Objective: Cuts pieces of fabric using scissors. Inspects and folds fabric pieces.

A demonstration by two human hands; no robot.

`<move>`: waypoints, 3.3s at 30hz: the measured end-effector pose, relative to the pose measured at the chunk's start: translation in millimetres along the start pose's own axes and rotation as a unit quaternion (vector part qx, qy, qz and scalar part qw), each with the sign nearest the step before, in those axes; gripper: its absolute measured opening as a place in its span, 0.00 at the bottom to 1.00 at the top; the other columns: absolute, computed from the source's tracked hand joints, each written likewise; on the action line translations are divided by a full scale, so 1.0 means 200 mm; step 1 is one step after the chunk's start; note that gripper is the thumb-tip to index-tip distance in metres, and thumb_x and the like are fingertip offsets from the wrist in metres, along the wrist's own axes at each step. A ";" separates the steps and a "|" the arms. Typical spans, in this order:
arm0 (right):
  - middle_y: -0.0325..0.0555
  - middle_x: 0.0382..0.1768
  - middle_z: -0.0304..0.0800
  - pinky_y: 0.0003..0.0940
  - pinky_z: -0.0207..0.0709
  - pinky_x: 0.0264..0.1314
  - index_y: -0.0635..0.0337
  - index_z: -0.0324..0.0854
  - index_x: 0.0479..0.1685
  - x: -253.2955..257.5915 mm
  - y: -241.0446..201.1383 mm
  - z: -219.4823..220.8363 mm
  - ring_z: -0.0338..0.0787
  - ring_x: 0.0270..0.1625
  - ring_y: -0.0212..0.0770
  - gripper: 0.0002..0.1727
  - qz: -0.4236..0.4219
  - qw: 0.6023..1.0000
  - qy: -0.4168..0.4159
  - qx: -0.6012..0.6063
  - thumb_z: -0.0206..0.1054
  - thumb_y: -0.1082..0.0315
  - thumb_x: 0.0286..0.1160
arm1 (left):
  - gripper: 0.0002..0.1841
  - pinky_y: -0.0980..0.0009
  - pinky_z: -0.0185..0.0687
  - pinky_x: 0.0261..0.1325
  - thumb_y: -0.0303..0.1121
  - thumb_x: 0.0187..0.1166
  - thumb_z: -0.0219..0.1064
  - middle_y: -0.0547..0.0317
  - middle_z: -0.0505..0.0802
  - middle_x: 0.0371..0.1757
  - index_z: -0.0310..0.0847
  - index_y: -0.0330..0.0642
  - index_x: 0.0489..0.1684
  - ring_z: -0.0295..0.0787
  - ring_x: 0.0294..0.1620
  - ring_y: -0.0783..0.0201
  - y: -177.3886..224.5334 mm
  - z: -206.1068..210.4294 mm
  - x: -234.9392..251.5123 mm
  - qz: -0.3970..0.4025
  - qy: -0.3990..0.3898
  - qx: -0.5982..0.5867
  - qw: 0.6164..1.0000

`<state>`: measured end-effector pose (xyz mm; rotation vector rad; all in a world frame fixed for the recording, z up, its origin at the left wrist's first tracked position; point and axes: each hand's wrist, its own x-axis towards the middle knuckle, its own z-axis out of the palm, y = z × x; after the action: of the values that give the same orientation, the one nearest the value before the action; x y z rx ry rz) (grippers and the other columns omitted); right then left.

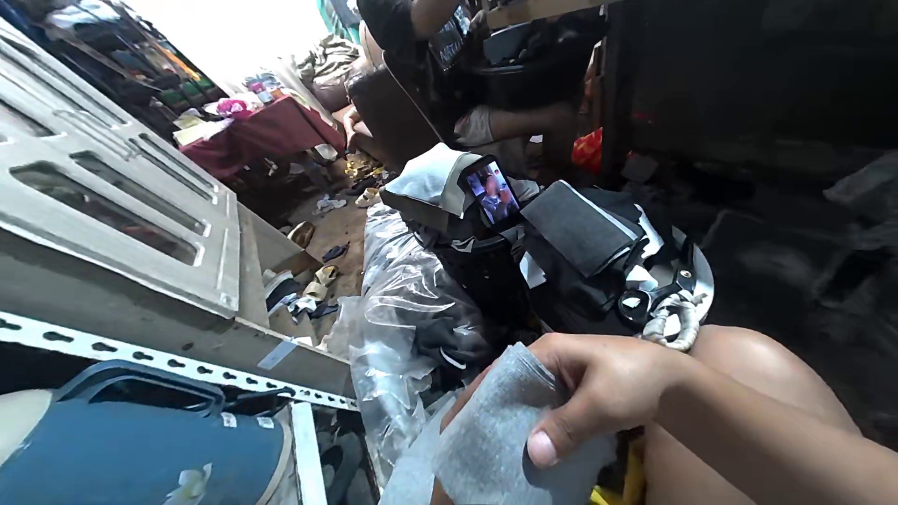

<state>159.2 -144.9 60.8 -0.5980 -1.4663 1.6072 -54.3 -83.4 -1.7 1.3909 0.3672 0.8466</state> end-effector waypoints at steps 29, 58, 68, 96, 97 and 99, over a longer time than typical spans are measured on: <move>0.25 0.36 0.93 0.23 0.86 0.50 0.51 0.86 0.41 0.02 0.36 -0.14 0.91 0.41 0.20 0.03 0.004 0.993 0.118 0.013 0.68 0.65 0.77 | 0.27 0.62 0.94 0.31 0.45 0.94 0.34 0.57 0.93 0.26 0.77 0.46 0.31 0.95 0.30 0.63 0.46 0.04 0.29 -0.091 0.358 -0.232 0.900; 0.39 0.28 0.85 0.26 0.82 0.40 0.67 0.80 0.40 0.58 0.75 -0.02 0.86 0.30 0.28 0.10 0.307 0.950 -0.024 -0.046 0.70 0.67 0.81 | 0.21 0.76 0.89 0.39 0.13 0.66 0.63 0.44 0.84 0.70 0.86 0.30 0.60 0.91 0.48 0.68 0.23 -0.35 -0.77 -0.128 0.473 0.221 0.843; 0.45 0.33 0.87 0.32 0.82 0.45 0.69 0.81 0.44 0.60 0.71 -0.02 0.86 0.35 0.32 0.14 0.306 0.945 -0.025 -0.115 0.74 0.64 0.77 | 0.30 0.52 0.73 0.79 0.30 0.64 0.66 0.39 0.70 0.86 0.81 0.37 0.72 0.67 0.86 0.48 0.33 -0.43 -0.62 -0.163 0.256 0.461 0.834; 0.42 0.44 0.85 0.26 0.83 0.47 0.66 0.76 0.64 -0.68 0.37 -0.22 0.88 0.41 0.31 0.12 0.063 0.672 0.728 0.122 0.58 0.72 0.87 | 0.18 0.75 0.83 0.67 0.22 0.79 0.67 0.74 0.94 0.58 0.86 0.52 0.63 0.88 0.62 0.77 0.26 -0.86 -0.29 0.000 -0.054 0.150 0.987; 0.45 0.45 0.85 0.28 0.84 0.47 0.66 0.74 0.66 -0.69 0.36 -0.22 0.89 0.43 0.33 0.14 0.084 0.661 0.725 0.172 0.57 0.71 0.89 | 0.19 0.75 0.84 0.67 0.28 0.84 0.64 0.73 0.92 0.64 0.82 0.55 0.71 0.87 0.65 0.76 0.18 -0.90 -0.28 0.073 -0.089 0.124 0.986; 0.50 0.50 0.84 0.30 0.85 0.50 0.65 0.70 0.68 -0.69 0.34 -0.23 0.90 0.47 0.37 0.15 0.113 0.646 0.709 0.259 0.54 0.68 0.91 | 0.15 0.81 0.85 0.60 0.36 0.78 0.73 0.85 0.95 0.53 0.90 0.72 0.57 0.90 0.55 0.85 0.26 -0.52 -0.15 0.022 0.002 0.069 0.997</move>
<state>249.6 -230.5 -39.4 -1.2711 0.2639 1.0013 -160.8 -33.2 21.4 1.5296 0.4064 0.8741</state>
